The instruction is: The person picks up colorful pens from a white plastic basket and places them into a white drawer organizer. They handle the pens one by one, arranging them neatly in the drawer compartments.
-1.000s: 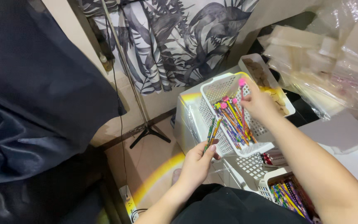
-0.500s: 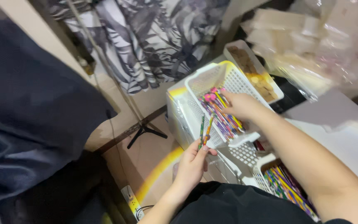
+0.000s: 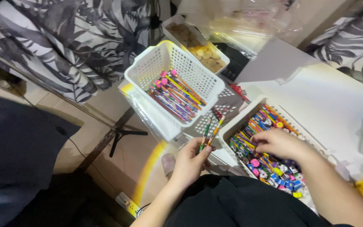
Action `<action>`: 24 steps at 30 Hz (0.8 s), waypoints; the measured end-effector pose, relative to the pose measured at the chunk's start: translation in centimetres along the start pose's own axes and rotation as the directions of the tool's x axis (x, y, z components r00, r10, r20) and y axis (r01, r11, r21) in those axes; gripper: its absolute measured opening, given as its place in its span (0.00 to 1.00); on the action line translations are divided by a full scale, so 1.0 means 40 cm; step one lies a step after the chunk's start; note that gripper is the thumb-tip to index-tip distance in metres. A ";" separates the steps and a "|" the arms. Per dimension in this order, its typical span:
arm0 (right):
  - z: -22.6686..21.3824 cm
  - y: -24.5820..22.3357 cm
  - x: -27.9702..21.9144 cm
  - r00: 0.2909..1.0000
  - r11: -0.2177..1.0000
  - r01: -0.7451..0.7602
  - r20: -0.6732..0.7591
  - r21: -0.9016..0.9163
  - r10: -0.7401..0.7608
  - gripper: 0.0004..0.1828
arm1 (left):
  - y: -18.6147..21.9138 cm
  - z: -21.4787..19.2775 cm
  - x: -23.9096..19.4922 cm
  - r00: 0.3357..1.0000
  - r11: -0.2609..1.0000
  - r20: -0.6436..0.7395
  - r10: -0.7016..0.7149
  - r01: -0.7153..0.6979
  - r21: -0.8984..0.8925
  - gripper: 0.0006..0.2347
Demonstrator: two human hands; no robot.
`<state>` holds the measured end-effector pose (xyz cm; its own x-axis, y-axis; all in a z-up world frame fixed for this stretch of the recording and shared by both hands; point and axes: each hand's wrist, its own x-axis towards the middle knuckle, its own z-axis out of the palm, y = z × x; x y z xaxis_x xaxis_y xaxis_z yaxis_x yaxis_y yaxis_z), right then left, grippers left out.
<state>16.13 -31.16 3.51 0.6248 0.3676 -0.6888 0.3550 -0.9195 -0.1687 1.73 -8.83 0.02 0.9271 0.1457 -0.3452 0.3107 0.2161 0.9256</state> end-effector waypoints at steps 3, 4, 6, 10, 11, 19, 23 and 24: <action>0.105 0.060 -0.001 0.998 0.998 0.039 -0.043 -0.048 -0.041 0.17 | -0.046 0.029 0.015 0.998 1.000 0.058 -0.004 0.004 0.005 0.09; 0.126 0.057 0.000 0.998 0.998 0.037 -0.041 -0.045 -0.039 0.17 | -0.062 0.040 0.015 0.998 1.000 0.060 -0.008 0.007 0.006 0.09; 0.163 0.046 0.003 0.997 0.991 0.019 -0.073 -0.133 -0.029 0.16 | -0.090 0.060 0.015 0.996 0.999 0.084 -0.037 0.034 0.029 0.09; 0.217 0.101 0.014 0.992 0.996 0.027 -0.121 -0.089 -0.037 0.15 | -0.157 0.081 0.028 0.994 0.995 0.097 -0.041 0.032 0.091 0.08; 0.213 0.101 0.006 0.988 0.997 0.051 -0.142 -0.051 -0.058 0.15 | -0.154 0.087 0.022 0.994 0.993 0.097 -0.045 0.034 0.114 0.08; 0.122 0.064 -0.069 0.859 0.640 0.377 -0.510 0.670 0.029 0.22 | -0.171 0.111 0.014 0.997 0.990 0.075 0.002 -0.013 0.143 0.07; 0.152 0.092 -0.011 0.781 0.104 0.604 -0.612 0.790 0.122 0.10 | -0.127 0.119 0.005 0.995 0.977 0.084 0.043 -0.060 0.206 0.07; 0.149 0.084 -0.010 0.811 -0.126 0.585 -0.573 0.801 0.119 0.06 | -0.120 0.118 0.003 0.995 0.968 0.090 0.045 -0.065 0.243 0.07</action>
<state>12.91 -35.23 -0.99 0.9474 0.2681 -0.1746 -0.2365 0.2191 -0.9466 1.35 -14.42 -3.75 0.9551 0.0681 -0.2883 0.2910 -0.0347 0.9561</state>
